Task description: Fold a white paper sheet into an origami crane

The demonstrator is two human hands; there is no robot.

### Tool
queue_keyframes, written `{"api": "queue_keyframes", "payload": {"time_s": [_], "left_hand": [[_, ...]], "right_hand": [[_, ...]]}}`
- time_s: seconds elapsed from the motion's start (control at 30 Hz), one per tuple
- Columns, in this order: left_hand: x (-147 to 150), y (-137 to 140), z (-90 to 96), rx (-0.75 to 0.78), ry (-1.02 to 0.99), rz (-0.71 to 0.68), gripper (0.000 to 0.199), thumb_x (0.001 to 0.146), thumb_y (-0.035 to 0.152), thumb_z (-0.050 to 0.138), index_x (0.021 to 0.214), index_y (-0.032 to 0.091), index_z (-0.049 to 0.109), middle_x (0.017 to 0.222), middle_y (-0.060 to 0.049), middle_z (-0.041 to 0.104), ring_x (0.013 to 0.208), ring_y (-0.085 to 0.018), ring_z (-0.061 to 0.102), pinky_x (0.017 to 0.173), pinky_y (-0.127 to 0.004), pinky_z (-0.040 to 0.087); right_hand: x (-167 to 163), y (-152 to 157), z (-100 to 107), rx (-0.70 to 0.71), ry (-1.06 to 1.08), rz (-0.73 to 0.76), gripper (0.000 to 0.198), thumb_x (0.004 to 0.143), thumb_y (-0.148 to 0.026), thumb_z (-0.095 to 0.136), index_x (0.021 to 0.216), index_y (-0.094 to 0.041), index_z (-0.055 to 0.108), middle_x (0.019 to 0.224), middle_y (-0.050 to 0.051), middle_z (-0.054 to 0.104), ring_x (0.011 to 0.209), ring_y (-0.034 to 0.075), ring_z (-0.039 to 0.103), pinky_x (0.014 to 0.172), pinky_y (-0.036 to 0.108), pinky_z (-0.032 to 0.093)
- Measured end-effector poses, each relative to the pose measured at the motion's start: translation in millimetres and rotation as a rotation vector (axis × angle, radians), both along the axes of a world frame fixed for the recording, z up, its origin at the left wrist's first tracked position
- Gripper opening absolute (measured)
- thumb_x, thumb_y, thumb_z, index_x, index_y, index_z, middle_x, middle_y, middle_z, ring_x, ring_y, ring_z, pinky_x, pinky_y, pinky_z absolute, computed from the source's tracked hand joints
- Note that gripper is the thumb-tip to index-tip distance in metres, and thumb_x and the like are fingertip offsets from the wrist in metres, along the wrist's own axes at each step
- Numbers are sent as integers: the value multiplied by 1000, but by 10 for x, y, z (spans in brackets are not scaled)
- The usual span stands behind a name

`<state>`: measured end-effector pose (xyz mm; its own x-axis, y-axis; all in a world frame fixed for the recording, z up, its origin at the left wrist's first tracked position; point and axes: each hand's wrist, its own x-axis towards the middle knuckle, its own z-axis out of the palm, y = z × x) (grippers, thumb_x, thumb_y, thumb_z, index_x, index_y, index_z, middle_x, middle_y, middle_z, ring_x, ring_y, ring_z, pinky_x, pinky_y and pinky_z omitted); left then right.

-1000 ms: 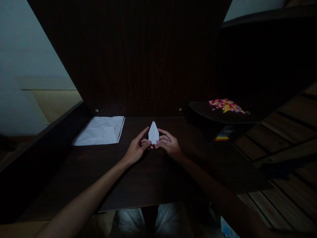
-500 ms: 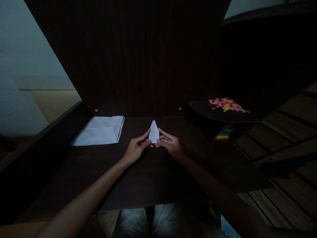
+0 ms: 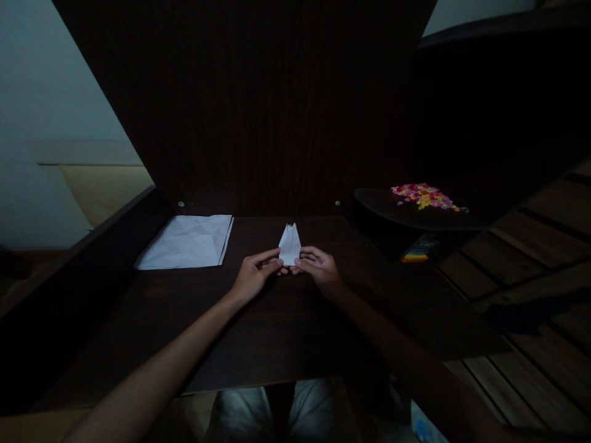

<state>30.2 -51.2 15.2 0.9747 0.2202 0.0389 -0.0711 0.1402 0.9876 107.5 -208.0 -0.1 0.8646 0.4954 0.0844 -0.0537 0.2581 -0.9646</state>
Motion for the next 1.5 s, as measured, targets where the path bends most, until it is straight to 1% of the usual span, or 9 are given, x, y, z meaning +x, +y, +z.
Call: {"api": "queue_keyframes", "payload": {"time_s": [0.27,0.47,0.57,0.7,0.87,1.1,1.23,1.37,1.5], "left_hand": [[-24,-2,49,26,12,23,35,69,26,71,101,13,70,72,-5,73,68,-19,67,77,-35,51],[-27,-16,70,-48,-1,-16,29,69,25,69,94,12,72,76,-6,73,69,-18,66,75,-33,50],[-29,-25,77,-80,-11,-28,26,67,24,69,90,12,73,76,-6,73,68,-18,66,74,-32,50],[-28,-27,79,-84,-8,-7,20,66,21,68,84,13,73,73,-5,72,67,-18,65,74,-31,49],[-34,-25,80,-47,6,25,20,65,21,66,82,13,74,75,-6,72,70,-19,64,75,-32,48],[-31,-31,87,-156,-23,-16,19,69,26,64,75,12,74,72,-6,71,65,-17,62,70,-29,48],[-22,-20,70,12,-37,65,19,69,33,70,73,15,73,75,-4,71,69,-17,63,69,-27,47],[-48,-16,88,204,-52,68,21,65,33,74,78,16,73,76,-3,71,72,-17,63,69,-26,46],[-63,-23,88,226,-78,30,22,68,32,73,81,14,70,69,-1,66,63,-13,59,62,-23,44]], "right_hand": [[-20,-6,8,-1,-20,36,31,61,-34,77,86,-15,70,72,4,71,62,18,66,66,35,55],[-28,-19,6,44,-57,65,28,64,-31,76,88,-18,74,88,6,69,67,17,66,67,32,54],[-19,-28,-14,58,-56,73,22,64,-29,75,84,-19,75,88,5,68,68,17,66,67,31,54],[-3,-37,-28,20,-64,67,21,62,-28,75,81,-20,75,88,4,67,67,17,63,65,31,54],[0,-45,-4,-22,-140,34,17,63,-29,73,78,-21,76,87,4,66,75,18,62,62,28,52],[-28,-48,33,4,-82,49,15,67,-28,68,76,-20,76,88,4,62,67,14,61,64,29,52],[-65,-47,82,4,-88,67,17,71,-31,66,79,-19,75,88,4,61,76,17,61,66,29,51],[-107,-32,145,-110,-231,-26,18,71,-35,68,71,-18,73,81,5,63,79,19,60,71,30,49],[-122,-18,133,-96,-236,-11,20,66,-35,72,77,-19,71,84,5,65,79,20,62,72,32,49]]}}
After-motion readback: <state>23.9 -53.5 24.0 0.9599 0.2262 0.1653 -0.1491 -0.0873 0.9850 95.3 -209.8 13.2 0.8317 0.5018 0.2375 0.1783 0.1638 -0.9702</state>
